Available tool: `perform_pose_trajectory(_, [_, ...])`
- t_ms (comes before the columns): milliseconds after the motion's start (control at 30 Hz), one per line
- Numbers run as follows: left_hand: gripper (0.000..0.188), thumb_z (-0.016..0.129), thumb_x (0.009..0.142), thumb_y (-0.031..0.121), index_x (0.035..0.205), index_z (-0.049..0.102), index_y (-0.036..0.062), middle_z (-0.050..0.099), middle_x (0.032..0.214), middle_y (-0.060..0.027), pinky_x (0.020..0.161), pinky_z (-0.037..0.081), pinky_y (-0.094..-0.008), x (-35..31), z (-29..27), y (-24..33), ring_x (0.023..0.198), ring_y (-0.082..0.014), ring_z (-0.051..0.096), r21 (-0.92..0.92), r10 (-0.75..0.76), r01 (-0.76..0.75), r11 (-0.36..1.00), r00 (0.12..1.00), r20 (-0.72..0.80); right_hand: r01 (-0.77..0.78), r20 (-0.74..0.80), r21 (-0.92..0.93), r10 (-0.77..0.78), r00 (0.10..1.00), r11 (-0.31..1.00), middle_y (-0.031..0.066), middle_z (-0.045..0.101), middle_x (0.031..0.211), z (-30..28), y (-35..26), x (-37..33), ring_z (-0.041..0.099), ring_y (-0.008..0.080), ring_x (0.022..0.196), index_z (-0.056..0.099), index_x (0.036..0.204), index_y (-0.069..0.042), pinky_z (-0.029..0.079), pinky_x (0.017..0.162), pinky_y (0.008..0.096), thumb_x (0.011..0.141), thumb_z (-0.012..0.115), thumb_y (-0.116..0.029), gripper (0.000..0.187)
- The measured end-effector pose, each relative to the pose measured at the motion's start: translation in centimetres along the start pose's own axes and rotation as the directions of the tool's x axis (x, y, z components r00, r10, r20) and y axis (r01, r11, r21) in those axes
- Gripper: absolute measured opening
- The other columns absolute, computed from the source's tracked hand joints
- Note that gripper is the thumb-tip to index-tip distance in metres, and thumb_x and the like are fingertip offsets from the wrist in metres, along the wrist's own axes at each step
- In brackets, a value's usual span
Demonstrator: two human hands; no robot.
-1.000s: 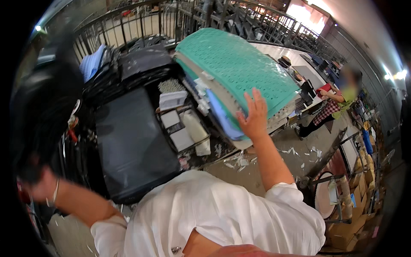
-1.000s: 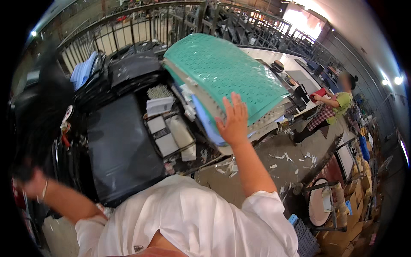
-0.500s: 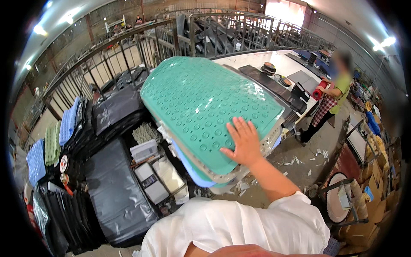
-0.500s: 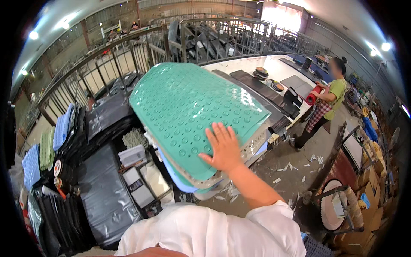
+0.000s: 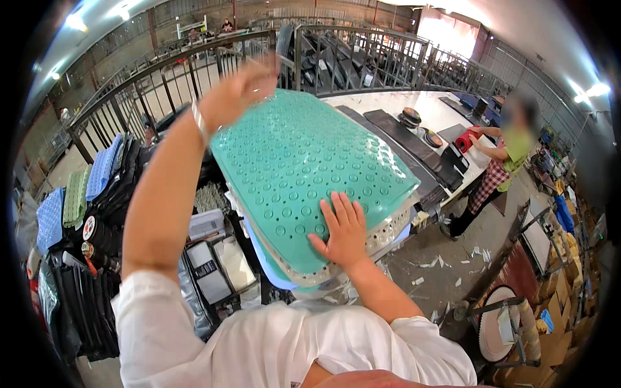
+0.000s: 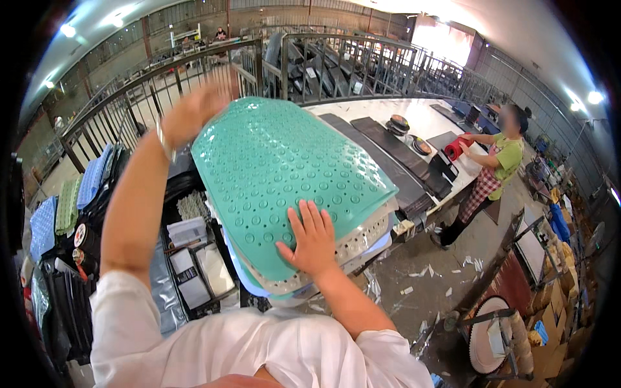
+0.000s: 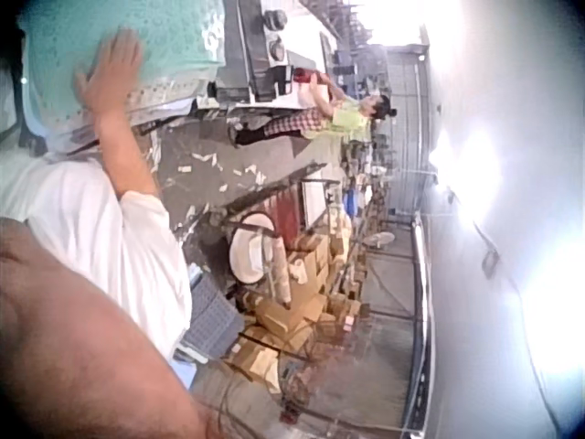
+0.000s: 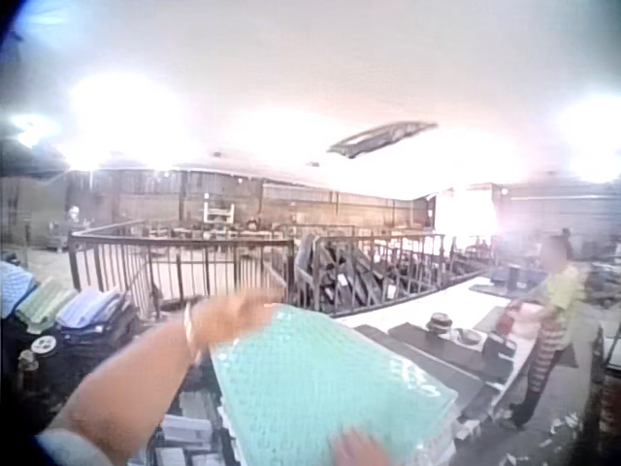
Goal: The person selects a textured bath mat from a stack, places it inside a large plastic shipping bag, seals the bag, and applies a shipping label.
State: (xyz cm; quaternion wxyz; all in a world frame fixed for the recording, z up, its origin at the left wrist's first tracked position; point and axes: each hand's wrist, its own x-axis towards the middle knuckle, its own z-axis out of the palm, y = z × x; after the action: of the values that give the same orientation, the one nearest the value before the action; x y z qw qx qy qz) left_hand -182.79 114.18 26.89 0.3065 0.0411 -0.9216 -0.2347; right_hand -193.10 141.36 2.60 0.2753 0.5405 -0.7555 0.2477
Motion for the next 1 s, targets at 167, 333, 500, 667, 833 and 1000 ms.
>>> perform_pose_trajectory(167, [0.027, 0.064, 0.087, 0.020, 0.105, 0.066, -0.0003, 0.069, 0.092, -0.0103, 0.084, 0.050, -0.0297, -19.4, 1.5, -9.7, 0.091, -0.0172, 0.065, -0.078, -0.474, 0.501, 0.862, 0.852, 0.223, 0.060, 0.044, 0.031, -0.062, 0.997, 0.998, 0.0191, 0.043, 0.144, 1.8, -1.6, 0.3, 0.037, 0.0368, 0.136, 0.048, 0.138, -0.009, 0.025, 0.109, 0.0549, 0.079, 0.061, -0.052, 0.075])
perform_pose_trajectory(333, [0.025, 0.065, 0.087, 0.021, 0.102, 0.067, 0.0009, 0.069, 0.086, -0.0123, 0.074, 0.050, -0.0332, -33.1, 4.1, -14.4, 0.079, -0.0192, 0.064, 0.137, -0.714, 0.700, 0.701, 0.688, 0.132, 0.089, 0.009, -0.041, -0.089, 0.996, 0.995, 0.0167, 0.041, 0.147, 2.8, -1.0, -0.2, 0.037, 0.0344, 0.136, 0.048, 0.138, -0.009, 0.024, 0.110, 0.0548, 0.078, 0.062, -0.052, 0.076])
perform_pose_trajectory(500, [0.017, 0.063, 0.087, 0.019, 0.092, 0.067, 0.0035, 0.068, 0.090, -0.0163, 0.076, 0.051, -0.0397, -39.8, 10.0, -15.7, 0.087, -0.0328, 0.065, 0.327, -0.754, 0.686, 0.649, 0.638, 0.157, 0.119, -0.071, -0.099, -0.126, 0.989, 0.988, 0.0148, 0.047, 0.143, 3.2, -1.1, -0.5, 0.043, 0.0331, 0.132, 0.052, 0.135, -0.009, 0.028, 0.108, 0.0511, 0.081, 0.059, -0.053, 0.070])
perform_pose_trajectory(667, [0.025, 0.062, 0.082, 0.018, 0.105, 0.067, 0.0080, 0.066, 0.107, -0.0127, 0.091, 0.047, -0.0417, -39.6, 16.1, -18.1, 0.106, -0.0324, 0.060, 0.581, -0.658, 0.432, 0.690, 0.708, 0.255, 0.145, -0.101, -0.113, -0.157, 0.983, 0.983, 0.0128, 0.050, 0.140, 3.7, -1.6, 0.0, 0.047, 0.0320, 0.129, 0.054, 0.133, -0.010, 0.030, 0.107, 0.0496, 0.084, 0.056, -0.055, 0.067])
perform_pose_trajectory(833, [0.040, 0.061, 0.082, 0.014, 0.122, 0.063, 0.0119, 0.061, 0.125, -0.0130, 0.102, 0.041, -0.0430, -34.1, 20.9, -20.8, 0.121, -0.0289, 0.055, 0.806, -0.797, 0.168, 0.568, 0.357, 0.487, 0.156, -0.109, -0.135, -0.172, 0.979, 0.978, 0.0123, 0.052, 0.138, 4.1, -1.5, -0.1, 0.047, 0.0316, 0.129, 0.054, 0.133, -0.010, 0.031, 0.106, 0.0499, 0.084, 0.056, -0.055, 0.067])
perform_pose_trajectory(1000, [0.055, 0.064, 0.078, 0.011, 0.132, 0.055, 0.0028, 0.052, 0.139, -0.0168, 0.105, 0.038, -0.0482, -34.0, 21.9, -21.9, 0.130, -0.0291, 0.049, 0.806, -0.825, 0.198, 0.558, 0.243, 0.511, 0.159, -0.129, -0.126, -0.175, 0.976, 0.979, 0.0113, 0.052, 0.138, 4.4, -1.3, -0.3, 0.047, 0.0310, 0.129, 0.054, 0.133, -0.011, 0.031, 0.106, 0.0495, 0.083, 0.056, -0.054, 0.066])
